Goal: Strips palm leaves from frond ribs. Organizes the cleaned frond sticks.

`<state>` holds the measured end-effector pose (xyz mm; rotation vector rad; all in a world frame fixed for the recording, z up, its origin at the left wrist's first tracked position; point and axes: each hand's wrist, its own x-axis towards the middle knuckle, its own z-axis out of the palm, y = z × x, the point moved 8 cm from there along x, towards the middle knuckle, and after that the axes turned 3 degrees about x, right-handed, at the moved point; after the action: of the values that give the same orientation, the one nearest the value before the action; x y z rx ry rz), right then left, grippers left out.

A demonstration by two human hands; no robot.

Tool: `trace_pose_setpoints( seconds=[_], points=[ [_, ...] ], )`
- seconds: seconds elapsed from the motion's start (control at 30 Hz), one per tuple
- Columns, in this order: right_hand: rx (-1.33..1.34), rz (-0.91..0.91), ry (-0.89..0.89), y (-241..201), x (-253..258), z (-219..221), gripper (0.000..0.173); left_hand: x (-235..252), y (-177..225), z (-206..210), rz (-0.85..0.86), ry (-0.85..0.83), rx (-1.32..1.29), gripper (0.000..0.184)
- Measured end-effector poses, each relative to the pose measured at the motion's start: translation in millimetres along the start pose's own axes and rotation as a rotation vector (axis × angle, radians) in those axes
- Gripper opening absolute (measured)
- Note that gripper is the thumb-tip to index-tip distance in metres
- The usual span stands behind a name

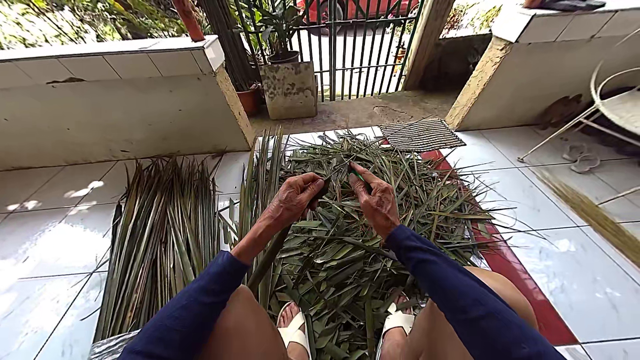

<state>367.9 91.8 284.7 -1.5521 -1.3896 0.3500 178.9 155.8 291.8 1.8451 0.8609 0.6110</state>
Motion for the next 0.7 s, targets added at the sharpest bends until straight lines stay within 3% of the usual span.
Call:
trace_pose_setpoints(
  seconds=[0.7],
  points=[
    [0.082, 0.08, 0.225, 45.8, 50.5, -79.9, 0.038, -7.0, 2.1, -0.6, 0.005, -0.024, 0.024, 0.025]
  ],
)
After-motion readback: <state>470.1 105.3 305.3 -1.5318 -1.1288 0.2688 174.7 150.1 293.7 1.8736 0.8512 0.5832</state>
